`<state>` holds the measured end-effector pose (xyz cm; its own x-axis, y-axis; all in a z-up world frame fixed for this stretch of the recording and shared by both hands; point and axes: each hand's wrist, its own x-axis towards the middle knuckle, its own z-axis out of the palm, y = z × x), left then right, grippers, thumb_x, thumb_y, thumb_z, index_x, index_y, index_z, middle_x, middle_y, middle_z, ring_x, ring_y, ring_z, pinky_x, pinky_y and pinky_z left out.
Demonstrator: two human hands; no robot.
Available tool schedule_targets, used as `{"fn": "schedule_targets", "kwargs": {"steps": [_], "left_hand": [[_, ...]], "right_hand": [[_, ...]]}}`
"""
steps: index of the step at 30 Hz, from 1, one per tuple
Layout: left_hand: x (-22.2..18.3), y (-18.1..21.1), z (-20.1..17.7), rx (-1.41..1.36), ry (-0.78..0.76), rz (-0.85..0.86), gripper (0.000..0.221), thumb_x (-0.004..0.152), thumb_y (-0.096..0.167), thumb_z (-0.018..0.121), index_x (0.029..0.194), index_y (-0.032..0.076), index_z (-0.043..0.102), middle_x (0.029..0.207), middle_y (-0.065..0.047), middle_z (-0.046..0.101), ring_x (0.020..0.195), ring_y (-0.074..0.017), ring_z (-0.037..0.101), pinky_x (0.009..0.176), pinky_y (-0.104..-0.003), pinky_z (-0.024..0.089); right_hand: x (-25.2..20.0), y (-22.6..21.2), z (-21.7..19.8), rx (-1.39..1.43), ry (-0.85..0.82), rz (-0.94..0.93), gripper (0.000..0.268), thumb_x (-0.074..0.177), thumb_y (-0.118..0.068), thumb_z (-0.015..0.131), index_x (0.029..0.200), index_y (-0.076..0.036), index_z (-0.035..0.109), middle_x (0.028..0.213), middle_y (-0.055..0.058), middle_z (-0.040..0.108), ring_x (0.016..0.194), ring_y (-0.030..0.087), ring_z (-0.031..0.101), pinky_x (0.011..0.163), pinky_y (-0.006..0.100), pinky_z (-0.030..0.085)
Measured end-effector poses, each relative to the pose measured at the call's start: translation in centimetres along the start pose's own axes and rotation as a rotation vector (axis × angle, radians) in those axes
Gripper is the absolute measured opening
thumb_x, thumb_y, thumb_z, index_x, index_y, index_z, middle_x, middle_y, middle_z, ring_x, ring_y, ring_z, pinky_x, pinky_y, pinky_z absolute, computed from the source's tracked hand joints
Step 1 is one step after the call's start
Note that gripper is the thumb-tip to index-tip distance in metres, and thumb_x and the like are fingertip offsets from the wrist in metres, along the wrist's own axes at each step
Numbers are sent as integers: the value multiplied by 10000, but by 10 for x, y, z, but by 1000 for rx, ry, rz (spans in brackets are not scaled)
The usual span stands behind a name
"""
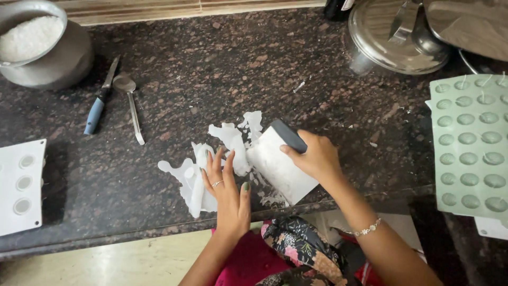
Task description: The recorder scrapes spilled wax from a countertop and gathers it into a container.
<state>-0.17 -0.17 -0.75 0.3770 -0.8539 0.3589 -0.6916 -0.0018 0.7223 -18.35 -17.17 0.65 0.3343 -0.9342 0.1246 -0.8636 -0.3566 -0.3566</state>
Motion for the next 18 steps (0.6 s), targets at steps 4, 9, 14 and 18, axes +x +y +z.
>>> {"fn": "schedule_targets", "kwargs": {"steps": [4,9,14,18], "left_hand": [[3,6,-18,-84,-3,39,662,999,319,509,1561,25,323,1668,-241,237,1594,-456,114,1267,-593,31],[14,42,-43,-56,17,145,784,896,197,722,1533,0,311,1621,-270,244,1520,-467,234,1239,-558,208],[-5,82,-27,-74,-218,360,760,879,144,720,1553,23,390,1594,-210,428,1475,-391,460,1244,-509,383],[-52,92,35,54,-273,395,671,852,206,751,1408,-66,493,1438,-262,552,1343,-416,560,1156,-567,404]], "right_hand": [[-8,-19,-54,244,-59,-149,337,881,-393,769,979,-82,686,713,102,732,575,226,704,496,366,521],[-41,5,-92,183,17,-398,361,893,-318,768,1120,-50,686,956,117,751,757,183,735,583,321,580],[-72,46,-90,-15,-122,-808,354,819,-151,683,1157,-222,759,1125,-18,758,1052,185,715,898,364,574],[-64,69,-101,-72,-150,-1021,396,785,-110,653,1166,-185,733,1216,4,739,1145,222,678,976,412,523]]}}
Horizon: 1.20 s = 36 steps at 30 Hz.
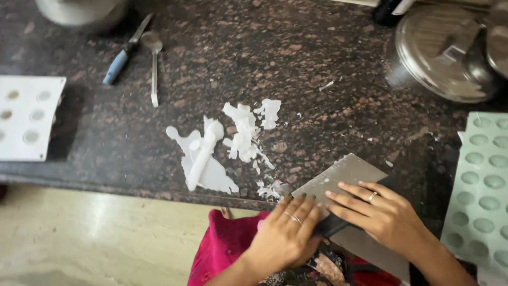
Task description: The recorder scrapes spilled wax from a countertop and gathers it into a container.
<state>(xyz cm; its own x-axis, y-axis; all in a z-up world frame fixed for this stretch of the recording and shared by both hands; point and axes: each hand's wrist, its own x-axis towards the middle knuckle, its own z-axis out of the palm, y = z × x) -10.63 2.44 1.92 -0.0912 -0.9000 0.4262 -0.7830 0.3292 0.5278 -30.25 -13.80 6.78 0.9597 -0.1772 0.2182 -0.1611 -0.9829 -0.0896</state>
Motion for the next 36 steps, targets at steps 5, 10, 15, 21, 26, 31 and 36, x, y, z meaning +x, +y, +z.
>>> {"fn": "schedule_targets", "kwargs": {"steps": [5,10,15,21,26,31,36], "left_hand": [[-1,25,62,140,80,-58,623,898,294,677,1289,-181,580,1311,-350,630,1243,-482,612,1089,-571,463],[5,43,71,480,2,-162,586,900,192,551,1309,-228,542,1328,-395,597,1283,-528,586,1108,-582,454],[6,41,70,598,-26,-260,603,862,175,527,1286,-254,523,1295,-452,566,1253,-589,569,1067,-621,440],[-1,14,55,832,-34,-311,537,920,128,505,1320,-231,511,1361,-435,530,1330,-565,517,1123,-625,405],[0,13,40,752,-60,-393,581,870,172,514,1329,-183,522,1399,-371,541,1352,-512,499,1159,-588,364],[-20,9,34,514,2,-391,585,881,146,531,1371,-173,528,1434,-343,535,1381,-462,502,1183,-541,350],[-30,-11,17,749,5,-324,527,897,127,537,1371,-103,534,1441,-289,559,1394,-417,514,1194,-514,358]], "right_hand": [[-1,24,-7,114,-98,-184,413,763,-171,648,1166,-127,724,1285,-1,693,1195,239,642,977,418,507],[6,31,4,149,-95,-275,437,751,-135,641,1180,-103,716,1313,9,680,1217,245,636,970,420,505],[17,33,19,128,-74,-312,426,787,-100,624,1207,-98,694,1307,19,686,1234,250,634,976,422,514],[51,28,44,57,-38,-403,468,814,-67,589,1271,-90,681,1341,69,669,1230,265,636,971,414,526],[64,30,44,107,-69,-398,468,793,-92,601,1253,-112,681,1338,53,678,1218,262,641,939,399,527],[60,29,42,127,-110,-380,526,759,-78,622,1280,-126,681,1329,39,682,1198,235,651,921,401,526],[78,8,63,162,-114,-353,488,818,-104,672,1305,-136,673,1317,62,665,1210,250,643,928,412,522]]}}
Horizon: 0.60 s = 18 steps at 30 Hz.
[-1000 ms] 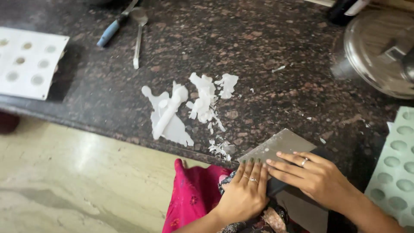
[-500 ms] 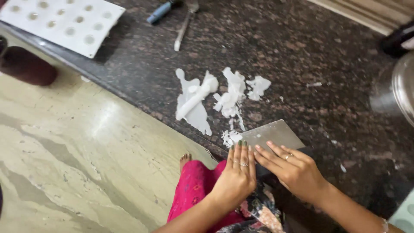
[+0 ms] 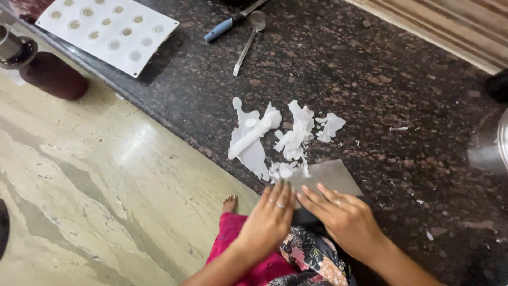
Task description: The recorder scrapes spilled wax from a countertop and gathers it into a container.
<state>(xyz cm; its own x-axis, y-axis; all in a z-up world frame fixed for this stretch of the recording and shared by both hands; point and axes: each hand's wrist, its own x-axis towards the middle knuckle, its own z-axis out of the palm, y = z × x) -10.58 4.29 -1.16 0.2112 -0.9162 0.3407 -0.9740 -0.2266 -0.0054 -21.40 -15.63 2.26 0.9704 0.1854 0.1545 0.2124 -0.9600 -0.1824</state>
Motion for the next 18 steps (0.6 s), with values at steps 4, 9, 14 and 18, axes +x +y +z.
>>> {"fn": "schedule_targets", "kwargs": {"steps": [4,9,14,18], "left_hand": [[6,-18,-9,-105,-42,-44,577,838,180,559,1289,-180,564,1316,-343,603,1299,-478,545,1100,-547,412],[7,-23,-9,124,-102,121,530,885,162,554,1274,-195,594,1259,-348,635,1214,-461,601,1101,-529,441],[10,-32,-3,229,-121,168,480,907,152,526,1252,-176,590,1260,-353,627,1241,-462,607,1088,-535,462],[7,-52,8,295,-90,98,492,894,102,530,1337,-111,559,1390,-291,594,1316,-389,577,1123,-485,431]], "right_hand": [[22,-7,1,37,-4,56,568,723,-19,665,1285,-101,678,1352,78,662,1232,278,635,918,417,527],[27,-10,3,49,-50,114,594,683,1,689,1271,-86,681,1340,86,661,1239,284,633,914,426,524],[30,-16,23,-27,37,141,566,705,9,662,1263,-86,688,1327,83,676,1205,302,654,947,424,530],[49,-23,42,-130,95,131,475,798,-32,637,1270,-53,680,1346,105,672,1200,321,656,931,432,536]]}}
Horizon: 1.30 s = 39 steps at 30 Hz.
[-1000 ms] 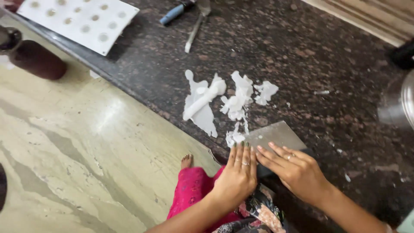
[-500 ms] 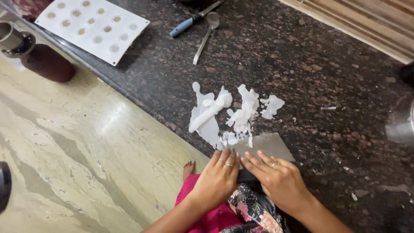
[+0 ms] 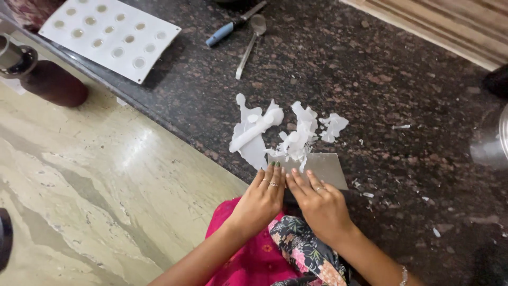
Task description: The recorder scrapes spilled wax from a countertop and gathers it into a container.
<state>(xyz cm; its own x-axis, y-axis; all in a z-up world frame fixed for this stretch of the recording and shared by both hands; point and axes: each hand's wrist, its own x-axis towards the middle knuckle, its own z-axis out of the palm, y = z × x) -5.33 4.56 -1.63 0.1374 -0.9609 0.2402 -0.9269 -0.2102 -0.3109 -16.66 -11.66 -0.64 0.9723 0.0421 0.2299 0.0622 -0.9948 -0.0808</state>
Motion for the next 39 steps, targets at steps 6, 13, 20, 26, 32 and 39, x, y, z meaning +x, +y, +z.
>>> {"fn": "schedule_targets", "kwargs": {"steps": [6,13,20,26,32,39], "left_hand": [[-5,10,-13,-135,-46,-61,574,813,138,563,1326,-118,554,1387,-301,584,1307,-392,568,1095,-497,393],[-2,17,-13,-202,-91,26,522,917,150,561,1332,-166,550,1364,-342,581,1307,-456,557,1105,-544,404],[29,-15,-10,-117,-66,-38,553,853,145,577,1320,-151,569,1367,-339,587,1294,-437,566,1077,-507,451],[20,20,-29,-387,-144,103,494,928,148,587,1300,-177,583,1328,-362,596,1281,-481,565,1105,-567,417],[52,-5,1,-76,-25,54,565,832,152,597,1325,-119,548,1384,-310,573,1319,-417,548,1090,-506,417],[69,-39,-47,-816,-12,-23,557,961,303,673,1351,-76,555,1307,-257,622,1269,-371,568,1112,-570,352]], "right_hand": [[-8,-13,-22,-59,-117,48,553,774,-82,628,1324,-24,619,1336,131,650,1198,332,646,876,438,554],[-11,-6,-18,5,-400,116,632,788,-57,635,1417,-80,575,1468,94,581,1266,309,604,861,407,561],[26,9,-19,-22,-251,177,493,878,12,602,1360,-87,611,1414,91,596,1227,275,635,875,397,580],[-22,9,-49,140,-481,286,634,751,-4,648,1374,-117,625,1431,56,608,1232,230,618,971,391,531],[7,23,-17,-65,-110,242,530,713,28,627,1232,-66,676,1331,82,674,1184,275,668,838,375,563],[-12,49,-128,19,-357,673,488,817,-107,659,1222,-371,724,1148,-105,782,841,110,761,754,292,605]]}}
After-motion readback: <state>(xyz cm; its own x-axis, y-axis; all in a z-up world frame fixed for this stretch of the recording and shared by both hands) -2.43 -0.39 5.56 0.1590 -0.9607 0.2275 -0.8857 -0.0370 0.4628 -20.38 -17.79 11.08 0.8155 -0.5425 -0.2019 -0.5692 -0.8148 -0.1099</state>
